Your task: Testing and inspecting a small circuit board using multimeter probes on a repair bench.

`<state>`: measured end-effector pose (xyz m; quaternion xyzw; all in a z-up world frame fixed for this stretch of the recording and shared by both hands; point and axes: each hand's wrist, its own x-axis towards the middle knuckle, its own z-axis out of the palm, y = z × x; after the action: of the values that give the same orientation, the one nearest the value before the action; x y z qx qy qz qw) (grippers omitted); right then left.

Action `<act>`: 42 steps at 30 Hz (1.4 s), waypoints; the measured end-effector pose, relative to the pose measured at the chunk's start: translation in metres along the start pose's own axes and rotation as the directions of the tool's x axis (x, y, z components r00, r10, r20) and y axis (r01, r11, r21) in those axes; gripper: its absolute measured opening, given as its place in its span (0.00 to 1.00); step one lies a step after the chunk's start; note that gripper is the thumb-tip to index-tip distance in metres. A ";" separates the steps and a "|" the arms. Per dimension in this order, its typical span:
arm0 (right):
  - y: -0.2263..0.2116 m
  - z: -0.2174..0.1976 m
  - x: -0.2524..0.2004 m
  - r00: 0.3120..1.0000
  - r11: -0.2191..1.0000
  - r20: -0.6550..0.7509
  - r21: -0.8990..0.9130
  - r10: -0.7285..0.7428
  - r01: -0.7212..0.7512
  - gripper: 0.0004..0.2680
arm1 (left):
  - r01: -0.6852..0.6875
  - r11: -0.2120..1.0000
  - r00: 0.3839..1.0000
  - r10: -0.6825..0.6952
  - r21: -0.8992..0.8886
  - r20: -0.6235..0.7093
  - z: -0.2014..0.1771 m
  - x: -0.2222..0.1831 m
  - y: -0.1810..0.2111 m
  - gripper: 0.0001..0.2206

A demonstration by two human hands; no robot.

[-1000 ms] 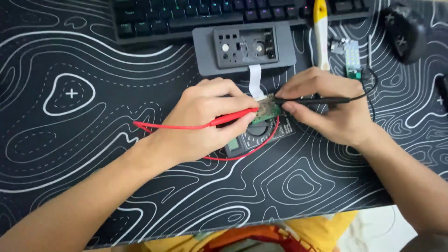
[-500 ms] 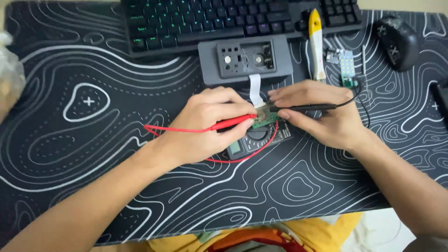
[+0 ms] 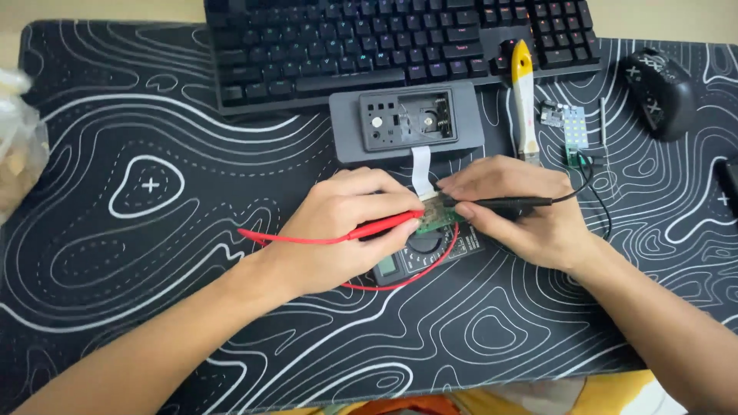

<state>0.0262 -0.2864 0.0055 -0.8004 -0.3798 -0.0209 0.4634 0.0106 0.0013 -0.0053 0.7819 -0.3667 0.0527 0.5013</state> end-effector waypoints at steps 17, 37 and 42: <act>-0.008 -0.008 0.001 0.999 1.000 0.010 0.006 -0.030 0.030 0.06 | -0.030 0.994 1.000 0.029 0.102 0.012 -0.006 0.005 0.015 0.07; 0.002 -0.005 -0.003 1.000 0.999 0.018 0.034 0.014 -0.015 0.07 | 0.005 0.991 1.000 -0.004 0.135 -0.007 0.007 -0.005 0.006 0.08; -0.001 -0.004 -0.002 1.000 1.000 0.018 0.020 -0.003 0.002 0.08 | 0.009 0.994 1.000 -0.011 0.112 0.020 0.003 -0.007 0.009 0.09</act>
<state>0.0252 -0.2896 0.0080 -0.7955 -0.3851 -0.0107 0.4678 -0.0008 0.0002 -0.0033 0.8112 -0.3643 0.0628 0.4531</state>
